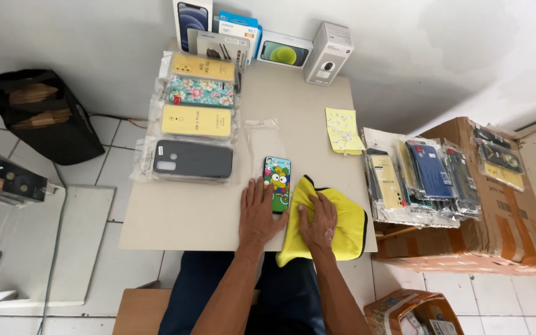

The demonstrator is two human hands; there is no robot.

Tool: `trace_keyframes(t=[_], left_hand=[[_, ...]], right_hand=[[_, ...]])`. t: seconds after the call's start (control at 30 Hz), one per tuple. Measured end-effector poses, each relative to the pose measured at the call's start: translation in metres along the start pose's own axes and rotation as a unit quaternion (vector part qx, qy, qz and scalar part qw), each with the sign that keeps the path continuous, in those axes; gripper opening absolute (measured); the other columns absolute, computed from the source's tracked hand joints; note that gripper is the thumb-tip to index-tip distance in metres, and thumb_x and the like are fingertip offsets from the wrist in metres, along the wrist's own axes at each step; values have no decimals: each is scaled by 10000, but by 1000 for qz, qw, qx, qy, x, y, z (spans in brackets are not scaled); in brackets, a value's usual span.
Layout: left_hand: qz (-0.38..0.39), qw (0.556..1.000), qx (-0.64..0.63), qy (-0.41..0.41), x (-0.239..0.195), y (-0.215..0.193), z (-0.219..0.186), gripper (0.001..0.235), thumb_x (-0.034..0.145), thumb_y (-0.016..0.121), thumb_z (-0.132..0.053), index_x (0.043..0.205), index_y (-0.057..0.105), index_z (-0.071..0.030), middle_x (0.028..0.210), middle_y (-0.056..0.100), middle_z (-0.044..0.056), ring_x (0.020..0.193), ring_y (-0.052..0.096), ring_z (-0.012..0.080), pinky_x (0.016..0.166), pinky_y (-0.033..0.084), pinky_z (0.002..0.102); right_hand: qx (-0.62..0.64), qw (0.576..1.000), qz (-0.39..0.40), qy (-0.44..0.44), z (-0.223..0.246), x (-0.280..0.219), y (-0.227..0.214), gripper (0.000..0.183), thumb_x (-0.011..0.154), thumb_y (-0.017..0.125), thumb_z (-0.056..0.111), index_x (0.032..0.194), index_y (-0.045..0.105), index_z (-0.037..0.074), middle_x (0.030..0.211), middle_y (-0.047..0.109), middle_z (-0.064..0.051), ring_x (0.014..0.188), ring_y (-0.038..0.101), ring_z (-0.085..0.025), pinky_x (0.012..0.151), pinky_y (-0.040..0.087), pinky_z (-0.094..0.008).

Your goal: Cleaning a phone case with a cloth and placing it into a plastic protective sleeve.

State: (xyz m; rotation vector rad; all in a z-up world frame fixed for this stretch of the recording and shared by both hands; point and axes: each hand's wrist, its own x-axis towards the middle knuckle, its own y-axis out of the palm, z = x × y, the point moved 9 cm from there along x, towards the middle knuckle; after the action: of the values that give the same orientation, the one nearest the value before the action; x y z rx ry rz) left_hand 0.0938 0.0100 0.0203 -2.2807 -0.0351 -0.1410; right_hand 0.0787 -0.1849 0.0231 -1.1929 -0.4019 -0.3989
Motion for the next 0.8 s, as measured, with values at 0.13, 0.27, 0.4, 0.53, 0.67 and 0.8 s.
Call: trace_keyframes(t=[0.13,0.27,0.4,0.53,0.67,0.8], left_hand=[[-15,1000,7,1,-1,2,1,870,745,687,-541,1483,493,-121,1629,350,168,1542,244,355,1262,145,499],[-15,1000,-19,7,-3,0,-2,869,758,681,-521,1491,486,-96,1632,335,193,1543,229,382,1262,129,515],[-1,999,-35,6,-4,-7,-5,841,800,677,-508,1501,472,-90,1641,315,196,1551,204,380,1270,97,510],[13,1000,-21,9,-2,-6,-5,848,815,675,-515,1518,448,-97,1647,302,192,1554,198,375,1272,86,507],[37,999,-25,2,-4,-7,-8,846,832,671,-528,1522,445,-94,1650,295,193,1555,192,376,1272,75,508],[45,999,-15,-7,-1,-6,-7,848,835,671,-541,1522,443,-100,1648,299,186,1556,195,368,1271,82,503]], right_hand=[[-33,999,-2,-23,14,3,-7,680,841,737,589,1351,639,150,1325,647,-117,1260,600,-294,1129,411,-444],[-39,999,4,-21,17,4,-5,791,842,721,597,1442,566,105,1334,630,-160,1258,589,-346,1130,399,-473],[-62,998,10,-11,14,4,1,752,876,678,636,1431,589,136,1379,611,-105,1301,564,-304,1154,381,-442],[-69,998,5,-4,9,7,6,688,890,667,645,1388,631,172,1394,604,-60,1314,554,-270,1160,375,-433],[-75,997,28,19,7,6,9,673,896,647,655,1381,635,188,1409,587,-51,1340,526,-258,1175,354,-438],[-76,995,47,40,6,9,12,663,892,640,658,1386,625,217,1438,563,-24,1363,492,-239,1188,330,-444]])
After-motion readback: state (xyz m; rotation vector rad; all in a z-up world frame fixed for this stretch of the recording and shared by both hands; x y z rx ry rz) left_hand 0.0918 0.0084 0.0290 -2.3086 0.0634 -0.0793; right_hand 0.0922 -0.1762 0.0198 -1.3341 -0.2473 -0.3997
